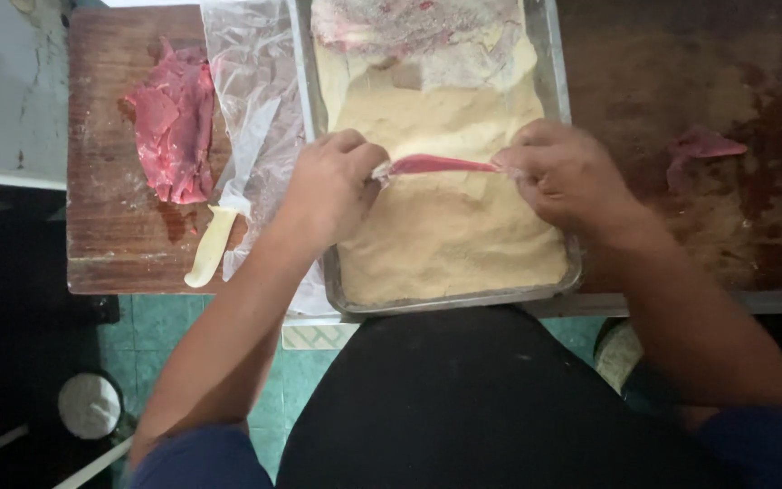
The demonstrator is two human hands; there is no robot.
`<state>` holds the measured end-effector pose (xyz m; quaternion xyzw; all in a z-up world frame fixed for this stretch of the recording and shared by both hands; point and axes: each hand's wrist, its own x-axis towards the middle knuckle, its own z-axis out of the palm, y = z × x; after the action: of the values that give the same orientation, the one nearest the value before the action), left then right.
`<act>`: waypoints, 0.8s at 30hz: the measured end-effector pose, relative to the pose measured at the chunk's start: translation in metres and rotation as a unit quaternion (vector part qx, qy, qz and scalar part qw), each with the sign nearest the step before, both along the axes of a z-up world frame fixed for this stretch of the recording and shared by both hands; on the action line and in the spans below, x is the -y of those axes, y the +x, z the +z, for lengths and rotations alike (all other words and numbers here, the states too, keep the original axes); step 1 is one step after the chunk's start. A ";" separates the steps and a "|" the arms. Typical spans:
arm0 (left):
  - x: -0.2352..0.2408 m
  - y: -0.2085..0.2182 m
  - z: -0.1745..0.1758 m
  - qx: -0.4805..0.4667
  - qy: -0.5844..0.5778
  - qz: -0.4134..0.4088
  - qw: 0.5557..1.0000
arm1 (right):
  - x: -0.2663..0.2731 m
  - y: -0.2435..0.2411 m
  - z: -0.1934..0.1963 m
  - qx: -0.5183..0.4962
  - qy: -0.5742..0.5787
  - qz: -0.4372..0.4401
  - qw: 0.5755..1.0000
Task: The recorder is breading thin slices of meat by pressing them into a tray of breadcrumbs.
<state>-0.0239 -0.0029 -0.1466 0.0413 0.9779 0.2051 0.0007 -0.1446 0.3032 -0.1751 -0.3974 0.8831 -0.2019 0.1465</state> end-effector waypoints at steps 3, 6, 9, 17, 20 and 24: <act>0.000 0.004 -0.044 -0.100 -0.043 -0.121 0.987 | 0.008 0.003 -0.002 -0.113 0.058 0.109 0.986; -0.013 0.017 -0.047 -0.115 -0.052 -0.143 0.982 | 0.007 0.016 -0.023 -0.141 0.093 0.141 0.976; -0.018 0.018 -0.035 -0.091 -0.053 -0.096 0.990 | 0.018 0.013 -0.022 -0.117 0.089 0.097 0.984; -0.013 0.010 -0.046 -0.137 0.057 -0.018 0.989 | 0.007 -0.018 -0.030 -0.107 -0.082 0.124 0.983; -0.009 0.000 -0.057 -0.135 0.022 0.000 0.991 | 0.020 -0.025 -0.015 -0.104 -0.010 0.134 0.985; 0.006 -0.031 -0.028 -0.076 0.156 0.073 0.982 | 0.035 -0.055 -0.003 0.039 0.083 -0.037 0.995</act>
<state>-0.0551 -0.0087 -0.1742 -0.0156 0.9314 0.3509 -0.0954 -0.1998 0.2678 -0.1780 -0.3431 0.9044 -0.1486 0.2054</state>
